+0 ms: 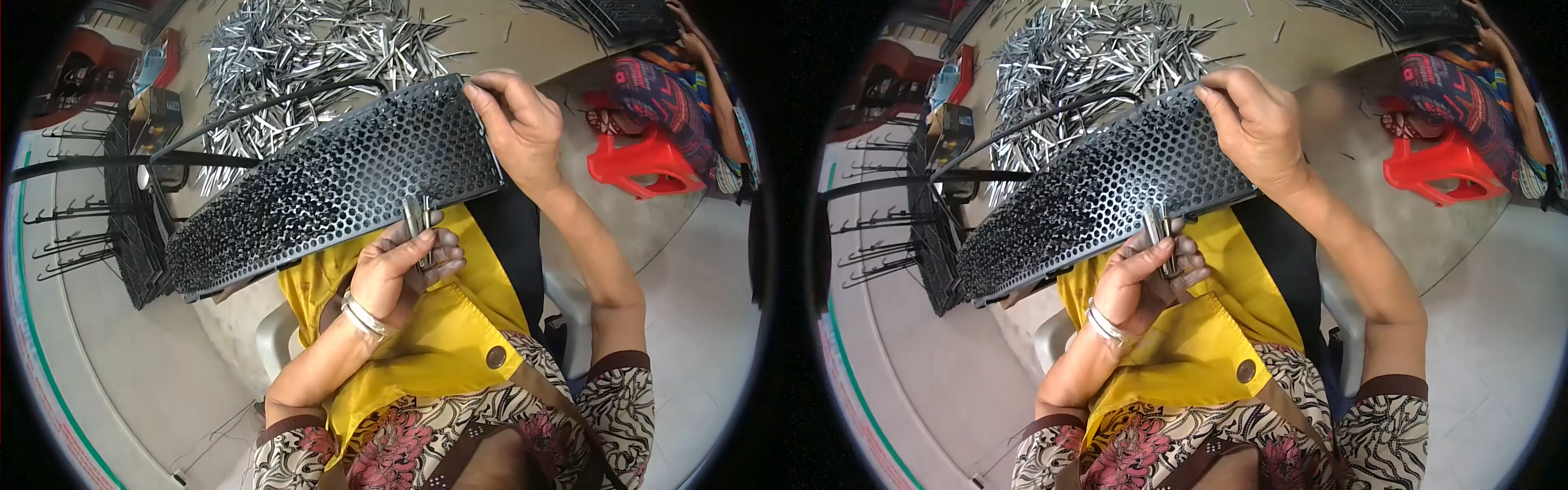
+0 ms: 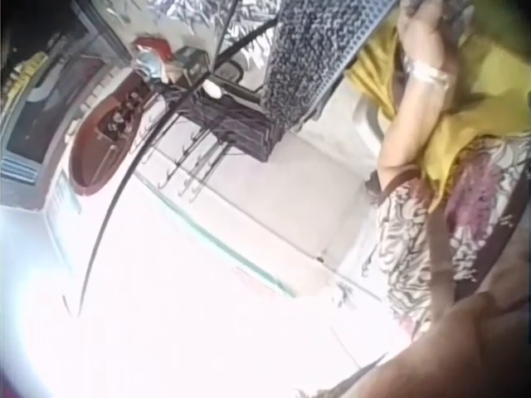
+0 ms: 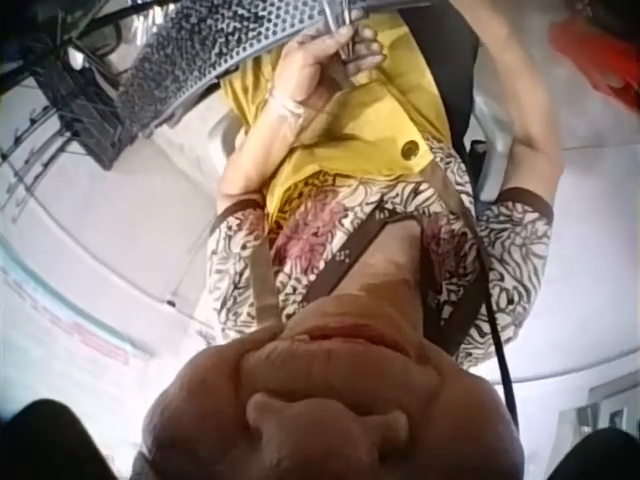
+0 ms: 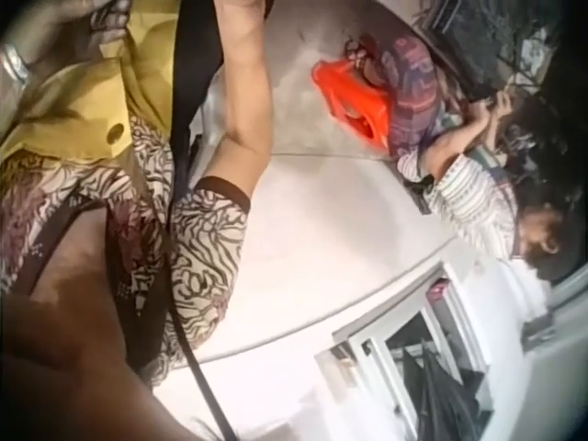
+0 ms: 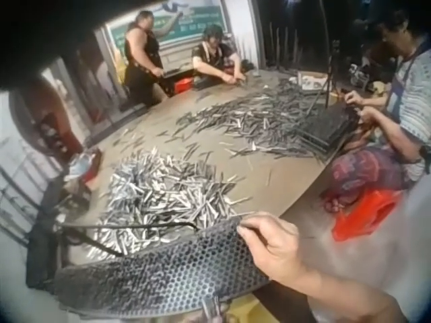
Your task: The person is inserting small metal pins into a perforated board template as part of an assembly process.
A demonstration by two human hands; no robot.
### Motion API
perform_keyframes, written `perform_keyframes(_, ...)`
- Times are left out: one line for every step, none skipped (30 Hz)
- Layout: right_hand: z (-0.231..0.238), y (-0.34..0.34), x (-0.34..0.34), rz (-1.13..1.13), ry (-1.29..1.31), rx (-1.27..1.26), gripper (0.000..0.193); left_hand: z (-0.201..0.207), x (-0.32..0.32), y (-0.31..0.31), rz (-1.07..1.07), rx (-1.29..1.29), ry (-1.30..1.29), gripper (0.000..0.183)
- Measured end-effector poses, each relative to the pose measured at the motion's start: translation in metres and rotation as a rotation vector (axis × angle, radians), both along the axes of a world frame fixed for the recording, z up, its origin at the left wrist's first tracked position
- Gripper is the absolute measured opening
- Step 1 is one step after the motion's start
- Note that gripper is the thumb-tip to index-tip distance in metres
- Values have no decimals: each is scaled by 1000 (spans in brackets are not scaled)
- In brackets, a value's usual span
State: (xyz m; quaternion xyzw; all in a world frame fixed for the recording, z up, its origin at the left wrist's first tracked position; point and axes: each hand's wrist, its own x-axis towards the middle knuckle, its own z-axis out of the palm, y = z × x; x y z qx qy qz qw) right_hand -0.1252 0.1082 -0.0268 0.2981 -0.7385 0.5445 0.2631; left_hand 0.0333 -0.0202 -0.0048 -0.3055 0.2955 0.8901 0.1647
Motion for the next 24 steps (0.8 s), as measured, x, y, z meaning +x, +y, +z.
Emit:
perform_keyframes(-2, -2, -2, 5, -5, -3, 7, -1, 0, 0, -5, 11, 13, 25)
perform_keyframes(-5, -4, -3, 3, 51, 9, 7, -1, -1, 1, -11, 21, 25, 25)
perform_keyframes(-8, -6, -4, 0, 107, 20, 7, -1, -1, 2, -12, 11, 19, 25)
perform_keyframes(-11, -7, -6, 4, 103, 18, 7, 0, -2, 2, -7, 8, 14, 25)
perform_keyframes(-14, -9, -9, 36, 134, 32, 7, 0, -2, 3, -9, 3, 12, 25)
perform_keyframes(-18, -10, -10, 68, 164, 46, 8, -1, -3, 4, -12, -2, 9, 25)
perform_keyframes(-19, -11, -13, 73, 160, 42, 8, 0, -4, 4, -12, -7, 16, 25)
perform_keyframes(-20, -13, -15, 109, 205, 82, 9, 0, -6, 4, -8, -9, 10, 25)
perform_keyframes(-23, -14, -17, 145, 250, 121, 10, -1, -7, 4, -2, 1, 13, 25)
perform_keyframes(-23, -15, -18, 146, 250, 120, 10, 1, -7, 4, 2, 12, 22, 25)
perform_keyframes(-23, -15, -18, 177, 266, 254, 12, 2, -7, 5, 6, 12, 26, 25)
perform_keyframes(-24, -15, -18, 206, 281, 389, 13, 3, -8, 5, 7, 12, 25, 25)
perform_keyframes(-21, -18, -17, 188, 292, 467, 14, 2, -10, 4, 8, 15, 38, 25)
perform_keyframes(-19, -19, -15, 192, 283, 468, 14, 1, -11, 3, 8, 19, 52, 25)
perform_keyframes(-18, -19, -13, 158, 270, 518, 14, 0, -13, 3, 7, 26, 56, 25)
perform_keyframes(-15, -20, -11, 124, 263, 566, 13, 0, -14, 3, 11, 25, 51, 25)
perform_keyframes(-10, -19, -7, 107, 275, 520, 15, 0, -14, 3, 12, 34, 64, 25)
perform_keyframes(-4, -15, 3, 110, 273, 521, 15, 0, -15, 3, 13, 42, 76, 25)
perform_keyframes(7, -11, 15, 271, -151, 412, 14, 1, -14, 3, 24, 46, 75, 24)
perform_keyframes(12, -6, 24, 420, -576, 291, 13, 0, -14, 3, 23, 47, 76, 24)
perform_keyframes(6, -3, 29, 559, -737, 180, 11, -1, -14, 3, 20, 60, 73, 23)
perform_keyframes(9, 0, 35, 665, -893, 111, 8, -1, -15, 3, 16, 73, 73, 23)
perform_keyframes(9, 3, 39, 661, -865, 103, 7, -1, -15, 3, 12, 74, 77, 23)
perform_keyframes(8, 6, 41, 657, -837, 96, 7, 0, -14, 4, 3, 72, 75, 22)
